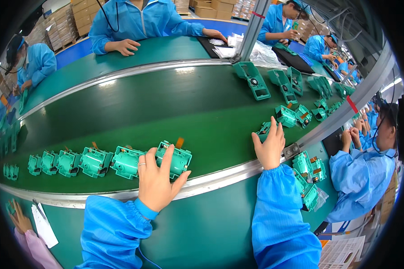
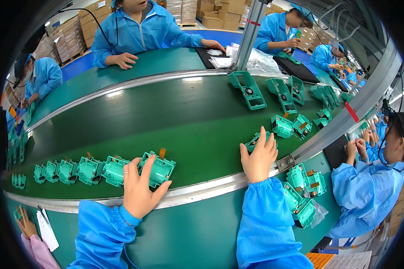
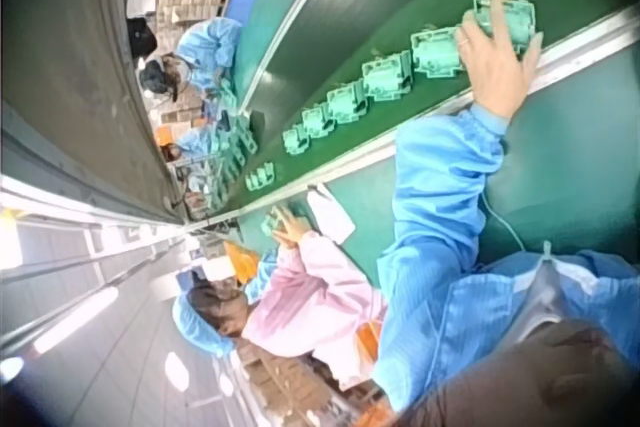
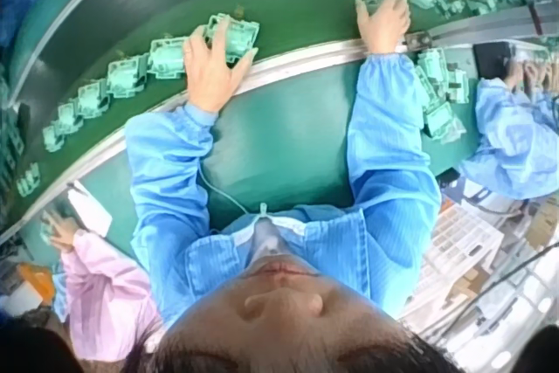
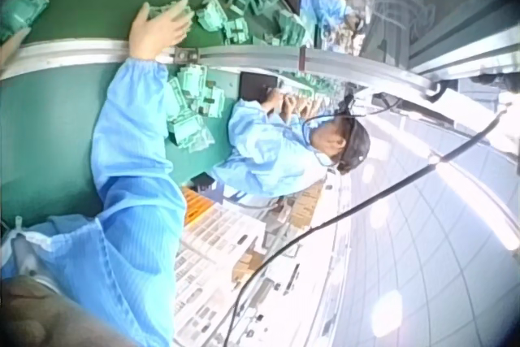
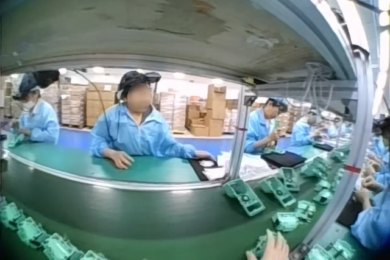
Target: The person assembles green electronic housing units by hand on a factory production line.
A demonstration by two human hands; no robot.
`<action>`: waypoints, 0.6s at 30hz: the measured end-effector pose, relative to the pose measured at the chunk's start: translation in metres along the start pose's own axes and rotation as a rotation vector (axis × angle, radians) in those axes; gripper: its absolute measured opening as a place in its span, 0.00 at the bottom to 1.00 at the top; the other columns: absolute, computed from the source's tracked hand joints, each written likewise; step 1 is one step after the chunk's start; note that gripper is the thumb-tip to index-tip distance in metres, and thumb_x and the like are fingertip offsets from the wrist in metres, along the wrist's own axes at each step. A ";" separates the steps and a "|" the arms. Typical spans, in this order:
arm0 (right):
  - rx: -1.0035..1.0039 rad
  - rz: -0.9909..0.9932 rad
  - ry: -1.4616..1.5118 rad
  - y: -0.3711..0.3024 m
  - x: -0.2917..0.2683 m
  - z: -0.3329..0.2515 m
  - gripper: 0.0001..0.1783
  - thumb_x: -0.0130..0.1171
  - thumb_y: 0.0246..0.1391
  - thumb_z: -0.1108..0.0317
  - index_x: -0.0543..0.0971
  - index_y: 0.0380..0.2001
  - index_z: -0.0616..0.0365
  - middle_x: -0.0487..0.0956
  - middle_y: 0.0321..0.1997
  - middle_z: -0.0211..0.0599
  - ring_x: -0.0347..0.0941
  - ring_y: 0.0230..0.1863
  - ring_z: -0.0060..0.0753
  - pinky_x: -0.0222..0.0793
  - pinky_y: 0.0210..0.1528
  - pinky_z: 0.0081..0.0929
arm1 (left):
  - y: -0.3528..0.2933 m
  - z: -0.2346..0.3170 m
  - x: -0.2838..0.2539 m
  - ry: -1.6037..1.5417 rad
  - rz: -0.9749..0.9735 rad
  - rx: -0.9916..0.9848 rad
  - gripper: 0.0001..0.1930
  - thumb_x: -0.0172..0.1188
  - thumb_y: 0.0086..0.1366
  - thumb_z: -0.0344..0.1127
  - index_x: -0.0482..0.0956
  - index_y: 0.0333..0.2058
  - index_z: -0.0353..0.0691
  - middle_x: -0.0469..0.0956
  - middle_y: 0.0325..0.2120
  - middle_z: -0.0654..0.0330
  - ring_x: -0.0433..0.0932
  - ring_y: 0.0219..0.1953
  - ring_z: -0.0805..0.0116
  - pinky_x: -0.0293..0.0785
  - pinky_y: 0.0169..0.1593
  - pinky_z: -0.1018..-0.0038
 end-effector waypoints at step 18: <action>-0.134 -0.100 0.201 -0.025 -0.008 -0.055 0.54 0.71 0.27 0.59 0.52 0.57 0.62 0.56 0.55 0.57 0.54 0.55 0.57 0.52 0.56 0.44 | -0.019 -0.004 -0.035 -0.130 0.155 0.199 0.24 0.63 0.43 0.31 0.71 0.42 0.41 0.61 0.45 0.50 0.57 0.45 0.52 0.55 0.48 0.63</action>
Point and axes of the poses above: each hand's wrist, its own y-axis towards the middle knuckle, its own x-axis out of the palm, z = x × y, the point moved 8 cm from there along y, towards the middle knuckle
